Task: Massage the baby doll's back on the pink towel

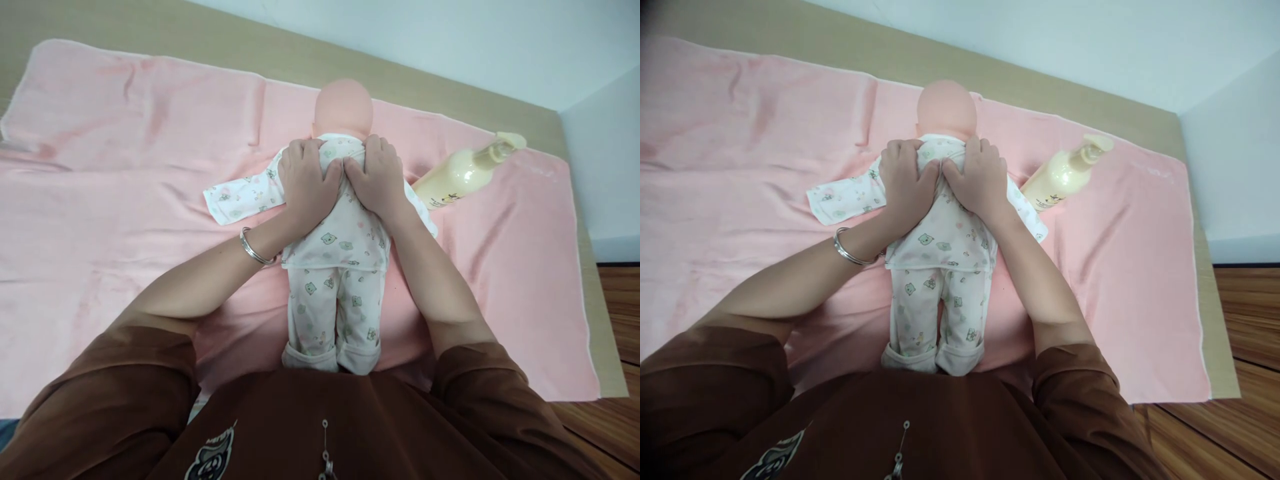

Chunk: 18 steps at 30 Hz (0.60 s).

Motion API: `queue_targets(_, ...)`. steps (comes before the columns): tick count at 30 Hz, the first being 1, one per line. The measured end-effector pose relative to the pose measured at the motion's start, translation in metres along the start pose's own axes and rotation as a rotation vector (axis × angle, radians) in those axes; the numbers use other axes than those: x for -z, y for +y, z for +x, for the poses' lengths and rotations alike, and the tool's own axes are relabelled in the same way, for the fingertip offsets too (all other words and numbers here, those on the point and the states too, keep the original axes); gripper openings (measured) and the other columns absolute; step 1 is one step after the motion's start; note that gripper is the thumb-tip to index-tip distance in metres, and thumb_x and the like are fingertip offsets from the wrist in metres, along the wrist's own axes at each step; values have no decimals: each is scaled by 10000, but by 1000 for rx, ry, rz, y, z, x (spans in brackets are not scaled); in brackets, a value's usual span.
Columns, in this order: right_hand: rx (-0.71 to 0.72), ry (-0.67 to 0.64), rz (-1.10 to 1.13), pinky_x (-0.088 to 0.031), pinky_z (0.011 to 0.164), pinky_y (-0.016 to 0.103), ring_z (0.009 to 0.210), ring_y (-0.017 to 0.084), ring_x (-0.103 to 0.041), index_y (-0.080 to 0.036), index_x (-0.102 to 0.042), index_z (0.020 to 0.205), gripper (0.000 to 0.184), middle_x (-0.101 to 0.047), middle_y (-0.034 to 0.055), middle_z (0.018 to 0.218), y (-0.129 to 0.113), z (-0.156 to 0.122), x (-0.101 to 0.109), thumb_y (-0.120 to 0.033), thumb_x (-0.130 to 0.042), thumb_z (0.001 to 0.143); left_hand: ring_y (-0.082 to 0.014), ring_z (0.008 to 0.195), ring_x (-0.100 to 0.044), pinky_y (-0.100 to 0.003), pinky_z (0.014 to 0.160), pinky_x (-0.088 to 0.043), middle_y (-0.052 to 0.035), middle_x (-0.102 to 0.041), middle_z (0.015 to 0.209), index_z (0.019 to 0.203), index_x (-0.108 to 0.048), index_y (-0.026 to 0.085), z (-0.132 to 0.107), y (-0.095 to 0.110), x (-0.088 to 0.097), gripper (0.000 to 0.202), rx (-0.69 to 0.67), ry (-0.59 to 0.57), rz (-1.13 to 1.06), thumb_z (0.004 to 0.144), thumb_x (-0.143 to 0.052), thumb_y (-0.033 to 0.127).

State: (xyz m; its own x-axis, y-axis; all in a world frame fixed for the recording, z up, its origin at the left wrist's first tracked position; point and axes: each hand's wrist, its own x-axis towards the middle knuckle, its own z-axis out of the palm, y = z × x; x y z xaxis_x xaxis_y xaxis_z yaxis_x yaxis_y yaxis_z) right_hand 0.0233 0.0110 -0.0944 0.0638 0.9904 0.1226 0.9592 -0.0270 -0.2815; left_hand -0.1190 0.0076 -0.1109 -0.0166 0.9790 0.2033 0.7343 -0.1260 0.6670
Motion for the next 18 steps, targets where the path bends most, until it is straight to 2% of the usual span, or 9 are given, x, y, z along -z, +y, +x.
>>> queue_targets(4,24,-23,-29,-471,1125,593,1277,353,-579,-173,-556,1201,378,-629,180,1315,-1,-3,7,-485,-372,1090,-335,1350,-545,-558,1225,-394,-132,-650,1389,1346,-610,226,6,-2,7,358,-122,-103,25,1028,-515,362)
queue_targets(9,53,-86,-101,-480,1139,591,1309,392,-604,-86,-576,1285,497,-636,236,1341,-18,-22,20,-461,-299,1112,-374,1306,-610,-568,1164,-454,-142,-713,1228,1158,-643,211,26,-20,9,291,-182,-172,-5,1025,-542,449)
queue_targets(13,132,-57,-42,-361,1271,674,1537,441,-454,-42,-471,1493,563,-526,283,1567,-34,-48,22,-402,-295,1099,-371,1198,-674,-549,1080,-520,-149,-739,1123,1023,-651,203,34,-20,16,349,-147,-262,81,1065,-461,493)
queue_targets(15,161,-45,-19,-315,1315,677,1587,438,-403,-27,-447,1531,581,-471,279,1638,-37,-55,21,-376,-324,1082,-371,1201,-677,-549,1074,-527,-180,-733,1190,1078,-657,179,30,-13,21,430,-166,-309,182,1103,-354,481)
queue_targets(18,163,-64,37,-325,1334,639,1592,398,-418,-40,-508,1488,543,-508,253,1623,-29,-46,19,-338,-334,1069,-399,1297,-631,-580,1144,-488,-249,-679,1344,1282,-619,81,16,-4,28,506,-239,-314,309,1113,-271,407)
